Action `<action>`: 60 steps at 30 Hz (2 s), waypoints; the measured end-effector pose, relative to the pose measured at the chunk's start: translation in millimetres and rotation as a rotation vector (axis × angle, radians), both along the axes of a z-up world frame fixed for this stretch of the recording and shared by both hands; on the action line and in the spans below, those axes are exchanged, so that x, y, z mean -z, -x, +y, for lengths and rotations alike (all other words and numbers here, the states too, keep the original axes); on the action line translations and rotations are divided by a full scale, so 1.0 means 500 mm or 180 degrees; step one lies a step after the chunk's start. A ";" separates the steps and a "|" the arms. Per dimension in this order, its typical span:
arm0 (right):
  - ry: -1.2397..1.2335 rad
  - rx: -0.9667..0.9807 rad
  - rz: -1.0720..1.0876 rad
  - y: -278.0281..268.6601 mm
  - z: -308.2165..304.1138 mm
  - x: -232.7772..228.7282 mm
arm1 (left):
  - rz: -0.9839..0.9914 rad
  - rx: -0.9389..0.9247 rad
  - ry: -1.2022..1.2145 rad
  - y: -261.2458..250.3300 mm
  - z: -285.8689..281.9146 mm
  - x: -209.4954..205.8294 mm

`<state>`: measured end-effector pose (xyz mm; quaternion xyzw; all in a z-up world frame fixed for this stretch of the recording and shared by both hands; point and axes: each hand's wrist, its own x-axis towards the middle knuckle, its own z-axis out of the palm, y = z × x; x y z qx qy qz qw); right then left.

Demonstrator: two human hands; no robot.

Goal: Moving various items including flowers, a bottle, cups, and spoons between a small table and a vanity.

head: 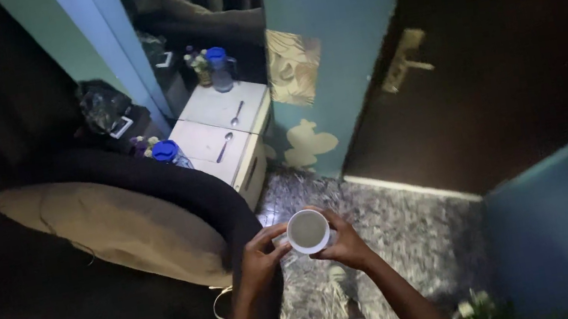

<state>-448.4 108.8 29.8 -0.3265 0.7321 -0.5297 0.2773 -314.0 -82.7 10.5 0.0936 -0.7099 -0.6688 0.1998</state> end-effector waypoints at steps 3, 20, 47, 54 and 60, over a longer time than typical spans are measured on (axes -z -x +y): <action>-0.0114 -0.0079 -0.0066 0.131 -0.039 0.031 | -0.0136 -0.0249 -0.0146 0.107 -0.010 0.024; -0.0143 -0.1224 -0.0443 0.485 -0.405 0.071 | -0.0070 -0.1410 -0.0239 0.348 -0.247 0.091; -0.0595 -0.2179 -0.2053 0.785 -1.061 0.377 | -0.0409 -0.2186 -0.1969 0.609 -0.710 0.492; -0.0484 -0.1575 -0.3373 0.786 -1.117 0.592 | -0.0080 -0.2325 -0.2420 0.662 -0.742 0.667; -0.0218 -0.1085 -0.4886 0.774 -1.164 0.801 | -0.0856 -0.3081 -0.1674 0.701 -0.844 0.643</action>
